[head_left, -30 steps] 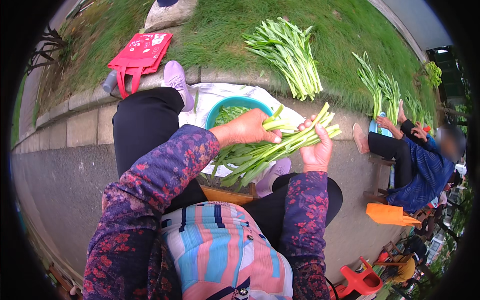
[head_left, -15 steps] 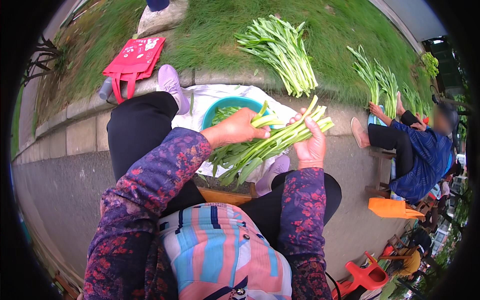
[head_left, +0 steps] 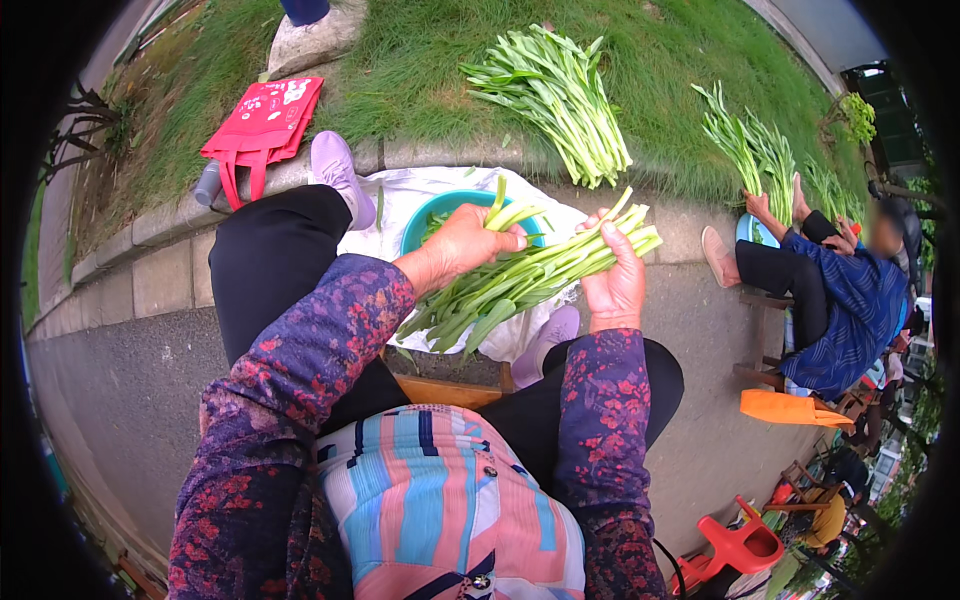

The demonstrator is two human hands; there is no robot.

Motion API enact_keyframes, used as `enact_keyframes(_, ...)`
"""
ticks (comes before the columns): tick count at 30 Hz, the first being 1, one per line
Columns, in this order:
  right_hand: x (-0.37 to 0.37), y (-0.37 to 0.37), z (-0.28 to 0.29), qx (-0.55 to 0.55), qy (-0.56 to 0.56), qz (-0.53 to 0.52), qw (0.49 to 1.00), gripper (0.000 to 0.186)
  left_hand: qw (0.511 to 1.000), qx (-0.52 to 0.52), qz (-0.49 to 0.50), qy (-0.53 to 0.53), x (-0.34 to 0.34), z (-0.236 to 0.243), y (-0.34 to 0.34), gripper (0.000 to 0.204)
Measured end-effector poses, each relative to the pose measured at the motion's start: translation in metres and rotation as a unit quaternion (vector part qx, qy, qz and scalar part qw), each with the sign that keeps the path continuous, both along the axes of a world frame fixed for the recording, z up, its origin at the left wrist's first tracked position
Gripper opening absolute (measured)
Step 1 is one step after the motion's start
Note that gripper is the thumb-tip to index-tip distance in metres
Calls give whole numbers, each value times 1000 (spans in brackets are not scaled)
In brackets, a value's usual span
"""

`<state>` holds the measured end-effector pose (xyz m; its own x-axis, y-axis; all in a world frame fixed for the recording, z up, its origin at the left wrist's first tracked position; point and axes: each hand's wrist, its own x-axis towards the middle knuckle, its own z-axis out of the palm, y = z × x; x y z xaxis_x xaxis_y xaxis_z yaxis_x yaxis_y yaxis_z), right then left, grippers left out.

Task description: The person snaps the stems of water spinach by hand, separating the leaves and tender stems into a plastic bowl while sitting outdoors.

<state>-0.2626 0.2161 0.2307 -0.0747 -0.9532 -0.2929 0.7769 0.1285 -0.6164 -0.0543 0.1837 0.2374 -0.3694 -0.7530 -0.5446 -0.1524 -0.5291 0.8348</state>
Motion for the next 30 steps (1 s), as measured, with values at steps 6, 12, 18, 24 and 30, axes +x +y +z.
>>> enact_keyframes(6,0,-2,-2,-1,13,-20,1000,29,998,8,56,1,4,-7,-3,17)
enact_keyframes(12,-3,-2,4,10,41,-26,999,28,995,-69,56,-42,10,-8,-7,16)
enact_keyframes(18,-4,1,7,23,82,22,996,26,987,-136,15,-81,13,-18,-17,14)
enact_keyframes(24,2,-1,2,45,64,25,997,24,981,-172,-54,-66,3,-22,-6,20)
enact_keyframes(30,16,-1,7,45,56,32,997,22,977,-198,-75,-32,-1,-27,2,24)
